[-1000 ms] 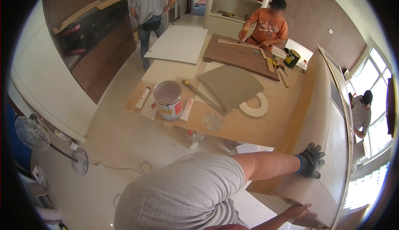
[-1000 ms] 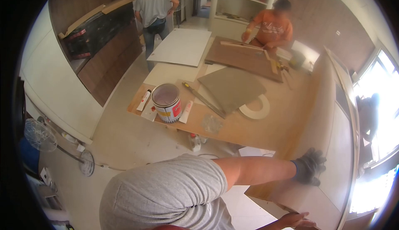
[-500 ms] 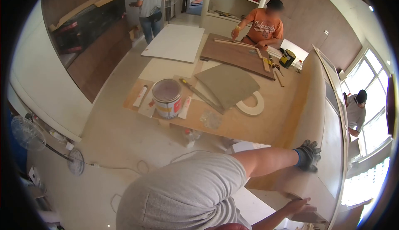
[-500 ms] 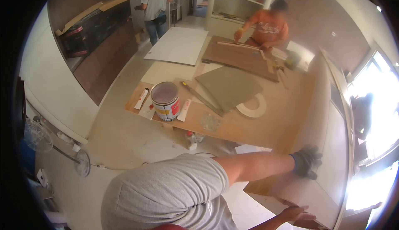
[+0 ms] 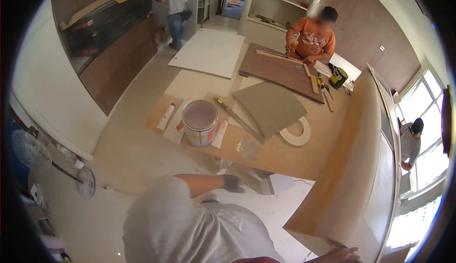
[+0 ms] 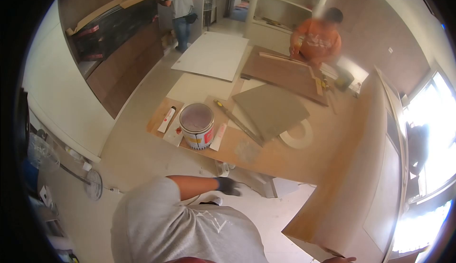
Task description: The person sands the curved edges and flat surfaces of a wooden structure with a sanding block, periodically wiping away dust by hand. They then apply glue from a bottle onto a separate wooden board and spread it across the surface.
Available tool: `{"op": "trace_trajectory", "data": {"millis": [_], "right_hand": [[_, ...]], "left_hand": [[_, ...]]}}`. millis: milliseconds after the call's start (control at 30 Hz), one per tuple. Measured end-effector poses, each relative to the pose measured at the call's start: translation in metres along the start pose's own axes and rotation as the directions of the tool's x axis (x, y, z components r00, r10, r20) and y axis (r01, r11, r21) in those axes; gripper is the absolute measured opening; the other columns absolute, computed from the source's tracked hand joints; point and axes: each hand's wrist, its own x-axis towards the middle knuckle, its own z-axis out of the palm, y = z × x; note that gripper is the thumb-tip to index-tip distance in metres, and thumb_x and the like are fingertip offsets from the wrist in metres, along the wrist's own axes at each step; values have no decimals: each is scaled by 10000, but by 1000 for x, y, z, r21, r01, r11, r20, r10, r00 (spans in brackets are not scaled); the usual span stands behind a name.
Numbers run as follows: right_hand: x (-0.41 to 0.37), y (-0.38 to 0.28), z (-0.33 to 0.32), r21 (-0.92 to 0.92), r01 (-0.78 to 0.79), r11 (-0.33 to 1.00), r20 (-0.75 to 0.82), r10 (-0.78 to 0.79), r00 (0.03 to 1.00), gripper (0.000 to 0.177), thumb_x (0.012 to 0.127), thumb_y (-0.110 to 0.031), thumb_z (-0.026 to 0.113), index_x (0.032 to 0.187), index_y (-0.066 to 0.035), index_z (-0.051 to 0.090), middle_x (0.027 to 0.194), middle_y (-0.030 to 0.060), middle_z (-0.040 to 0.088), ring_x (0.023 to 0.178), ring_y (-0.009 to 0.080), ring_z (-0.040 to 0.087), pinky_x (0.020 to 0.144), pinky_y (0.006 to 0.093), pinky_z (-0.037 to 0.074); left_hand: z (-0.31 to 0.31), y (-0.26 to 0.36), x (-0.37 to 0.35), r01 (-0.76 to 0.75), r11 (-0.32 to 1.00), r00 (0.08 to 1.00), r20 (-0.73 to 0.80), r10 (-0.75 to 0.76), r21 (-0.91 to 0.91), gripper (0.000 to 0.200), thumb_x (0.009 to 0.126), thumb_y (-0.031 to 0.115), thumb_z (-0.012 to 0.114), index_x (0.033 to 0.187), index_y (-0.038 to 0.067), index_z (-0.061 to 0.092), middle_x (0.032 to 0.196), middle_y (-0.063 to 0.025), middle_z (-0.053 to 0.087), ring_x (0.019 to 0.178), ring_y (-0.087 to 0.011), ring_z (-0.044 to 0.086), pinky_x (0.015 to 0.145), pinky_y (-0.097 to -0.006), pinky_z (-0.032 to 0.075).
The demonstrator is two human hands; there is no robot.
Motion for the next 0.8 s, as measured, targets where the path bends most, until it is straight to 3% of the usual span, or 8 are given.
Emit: {"op": "trace_trajectory", "data": {"millis": [100,167,267,400,567,700,733,800], "right_hand": [[22,74,13,-171,145,975,-34,-152,988,639,999,-81,464,1574,145,302,1436,364,540,1314,413,581,1117,382,468],[2,12,11,-16,2,1000,-58,-3,998,675,1014,-184,482,1606,54,259,1511,315,426,1371,400,489,1153,417,410],[-27,-46,15,326,-259,909,26,266,964,737,1038,-339,508,1654,-83,194,1623,242,256,1457,379,350,1207,469,323],[-62,-29,28,662,-511,548,276,455,847,830,1070,-546,544,1718,-265,108,1773,145,29,1572,352,165,1279,538,208],[-85,-111,22,450,-376,810,25,410,912,793,1100,-497,490,1701,-135,121,1752,210,84,1548,363,230,1272,508,221],[-71,-161,5,407,-317,857,-63,373,926,775,1124,-458,447,1687,-31,131,1735,262,127,1529,372,282,1266,484,231],[-83,-196,3,426,-296,855,-72,358,931,805,1132,-444,424,1643,96,114,1728,300,84,1533,370,269,1276,478,213],[-85,-190,11,409,-290,865,-83,352,932,772,1131,-424,422,1640,85,144,1727,289,106,1532,363,270,1276,475,209]], "left_hand": [[32,-112,-43,286,958,954,89,-287,24,779,945,653,549,1425,43,622,1422,-258,634,1321,-393,608,1127,-461,445],[29,-148,-69,426,899,883,168,-438,106,722,947,623,546,1344,37,689,1402,-260,648,1299,-391,625,1112,-464,458],[11,-167,-88,505,841,813,219,-539,195,692,943,602,576,1358,62,700,1455,-175,640,1339,-337,605,1115,-466,451],[7,-196,-72,467,864,868,92,-488,186,704,926,640,568,1232,35,759,1310,-230,707,1210,-394,668,1050,-495,491],[-6,-189,-39,378,907,895,175,-409,188,708,916,644,583,1208,24,762,1280,-231,718,1182,-389,678,1027,-491,496],[-24,-168,-46,351,914,896,212,-391,201,680,916,650,592,1118,33,792,1165,-213,754,1092,-377,696,978,-489,507],[-16,-176,-44,346,916,904,190,-384,203,673,912,660,598,1075,39,800,1109,-200,760,1051,-370,697,956,-491,507],[12,-211,-32,333,921,921,138,-364,204,666,903,679,612,988,51,815,997,-174,771,970,-356,700,912,-495,509]]}}
